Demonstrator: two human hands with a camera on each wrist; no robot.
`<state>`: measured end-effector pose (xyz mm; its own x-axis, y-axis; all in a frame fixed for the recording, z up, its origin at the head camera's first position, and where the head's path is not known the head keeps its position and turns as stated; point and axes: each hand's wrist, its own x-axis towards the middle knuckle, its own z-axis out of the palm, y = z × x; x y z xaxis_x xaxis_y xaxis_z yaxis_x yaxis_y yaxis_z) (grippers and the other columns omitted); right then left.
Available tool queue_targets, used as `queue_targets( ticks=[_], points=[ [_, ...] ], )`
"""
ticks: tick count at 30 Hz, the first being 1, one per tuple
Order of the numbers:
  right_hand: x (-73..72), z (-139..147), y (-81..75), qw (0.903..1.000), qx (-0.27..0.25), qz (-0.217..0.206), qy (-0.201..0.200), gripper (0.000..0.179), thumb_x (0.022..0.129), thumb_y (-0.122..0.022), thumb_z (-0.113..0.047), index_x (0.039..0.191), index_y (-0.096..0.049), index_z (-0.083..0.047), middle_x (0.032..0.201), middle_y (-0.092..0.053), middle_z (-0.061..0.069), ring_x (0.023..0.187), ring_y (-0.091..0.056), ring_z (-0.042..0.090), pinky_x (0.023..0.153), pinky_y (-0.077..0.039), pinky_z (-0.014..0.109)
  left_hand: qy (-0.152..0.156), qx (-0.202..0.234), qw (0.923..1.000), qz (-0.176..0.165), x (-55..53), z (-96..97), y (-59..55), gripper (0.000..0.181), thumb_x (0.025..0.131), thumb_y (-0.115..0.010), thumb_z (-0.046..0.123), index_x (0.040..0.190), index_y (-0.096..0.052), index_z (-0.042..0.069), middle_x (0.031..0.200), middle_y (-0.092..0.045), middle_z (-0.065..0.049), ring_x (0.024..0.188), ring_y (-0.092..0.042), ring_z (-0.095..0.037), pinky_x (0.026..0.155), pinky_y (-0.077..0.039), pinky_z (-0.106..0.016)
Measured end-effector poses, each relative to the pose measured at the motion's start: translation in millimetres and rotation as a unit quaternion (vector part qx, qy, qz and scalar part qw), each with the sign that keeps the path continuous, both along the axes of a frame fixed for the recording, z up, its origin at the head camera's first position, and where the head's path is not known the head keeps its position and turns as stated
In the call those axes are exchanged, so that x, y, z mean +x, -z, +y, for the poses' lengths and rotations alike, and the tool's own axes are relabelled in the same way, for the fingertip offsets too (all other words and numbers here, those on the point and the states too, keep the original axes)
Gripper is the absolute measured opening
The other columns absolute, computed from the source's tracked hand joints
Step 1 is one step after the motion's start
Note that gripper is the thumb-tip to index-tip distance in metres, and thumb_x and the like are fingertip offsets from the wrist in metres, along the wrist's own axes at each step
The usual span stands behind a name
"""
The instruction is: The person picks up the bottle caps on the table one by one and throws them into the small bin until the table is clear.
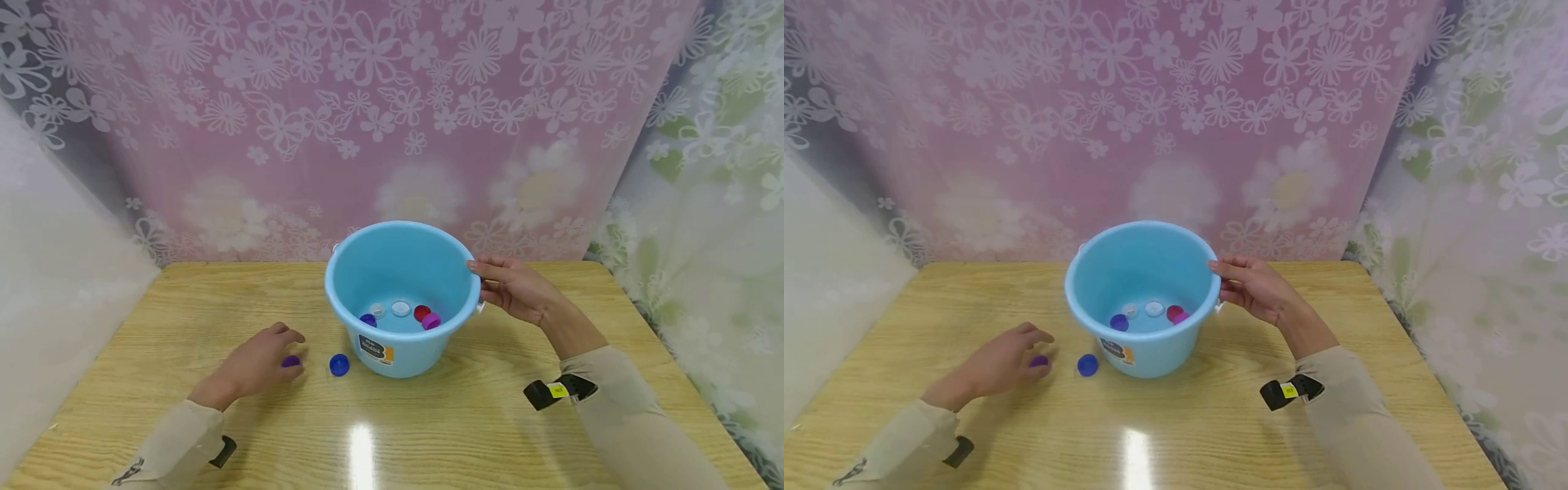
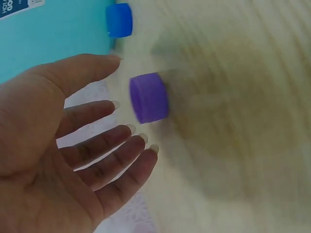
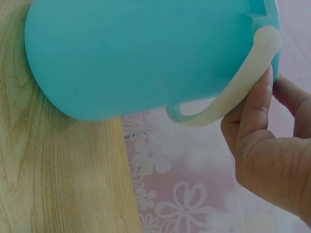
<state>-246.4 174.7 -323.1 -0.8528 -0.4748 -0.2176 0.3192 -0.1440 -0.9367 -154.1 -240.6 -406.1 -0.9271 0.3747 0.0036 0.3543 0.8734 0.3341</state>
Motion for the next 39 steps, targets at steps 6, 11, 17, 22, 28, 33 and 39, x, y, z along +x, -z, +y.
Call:
queue_targets(
  ticks=[6, 11, 17, 22, 28, 33, 39],
  points=[
    [0.5, 0.3, -0.4, 1.0000, -0.006, -0.001, -0.001, 0.021, 0.097, -0.059, -0.016, 0.109, -0.056, 0.002, 0.093, -0.062, 0.010, 0.074, -0.067, 0.014, 0.070, -0.057, 0.022, 0.011, 0.016, 0.9995, 0.025, 1.2, -0.7, 13.2, 0.016, 0.083, -0.072, 0.011, 0.098, -0.069, 0.007, 0.095, -0.058, -0.004, 0.080, -0.054, -0.015, 0.074, -0.052, -0.037],
    [0.5, 0.8, 0.8, 1.0000, -0.005, 0.003, -0.003, 0.017, 0.097, -0.058, -0.015, 0.105, -0.058, -0.001, 0.091, -0.062, 0.009, 0.074, -0.066, 0.013, 0.070, -0.057, 0.021, -0.014, 0.018, 0.9991, 0.036, 1.1, -0.2, 17.3, 0.009, 0.081, -0.074, 0.010, 0.090, -0.072, 0.010, 0.089, -0.058, -0.002, 0.078, -0.056, -0.015, 0.071, -0.052, -0.035],
    [0.7, 0.4, 1.6, 1.0000, -0.003, 0.006, -0.004, 0.017, 0.097, -0.058, -0.016, 0.106, -0.059, -0.001, 0.092, -0.063, 0.009, 0.076, -0.066, 0.013, 0.070, -0.057, 0.021, -0.048, 0.019, 0.9981, 0.032, 4.0, 3.8, 15.4, 0.010, 0.081, -0.075, 0.010, 0.091, -0.073, 0.009, 0.086, -0.060, -0.002, 0.078, -0.057, -0.016, 0.072, -0.054, -0.037],
    [0.4, 0.3, 1.5, 1.0000, 0.001, 0.006, -0.002, 0.020, 0.097, -0.059, -0.016, 0.109, -0.058, 0.000, 0.093, -0.063, 0.009, 0.076, -0.066, 0.013, 0.070, -0.057, 0.021, -0.066, 0.011, 0.9972, 0.033, 5.1, 7.2, 14.3, 0.010, 0.081, -0.076, 0.010, 0.090, -0.073, 0.008, 0.084, -0.060, -0.002, 0.077, -0.057, -0.015, 0.072, -0.054, -0.038],
    [0.9, 0.8, 1.3, 1.0000, 0.002, 0.003, -0.002, 0.022, 0.097, -0.059, -0.016, 0.111, -0.058, 0.000, 0.093, -0.064, 0.010, 0.076, -0.066, 0.013, 0.070, -0.056, 0.021, -0.076, 0.009, 0.9968, 0.023, 6.2, 9.9, 13.6, 0.011, 0.081, -0.076, 0.010, 0.091, -0.073, 0.008, 0.086, -0.061, -0.003, 0.080, -0.059, -0.018, 0.074, -0.055, -0.040],
    [1.4, 1.7, 0.9, 1.0000, 0.002, 0.004, 0.000, 0.022, 0.097, -0.059, -0.017, 0.110, -0.058, 0.000, 0.093, -0.064, 0.009, 0.075, -0.066, 0.013, 0.071, -0.056, 0.021, -0.061, 0.010, 0.9976, 0.033, 5.2, 10.0, 12.3, 0.008, 0.080, -0.075, 0.006, 0.087, -0.073, 0.008, 0.083, -0.061, -0.002, 0.077, -0.056, -0.015, 0.072, -0.053, -0.037],
    [1.4, 1.3, 0.6, 1.0000, -0.002, 0.008, -0.003, 0.019, 0.097, -0.058, -0.016, 0.108, -0.059, -0.001, 0.093, -0.063, 0.009, 0.075, -0.067, 0.013, 0.072, -0.056, 0.022, -0.061, 0.010, 0.9978, 0.023, 5.3, 8.1, 9.8, 0.009, 0.078, -0.077, 0.006, 0.084, -0.071, 0.011, 0.081, -0.060, -0.001, 0.074, -0.054, -0.014, 0.068, -0.053, -0.036]
  ],
)
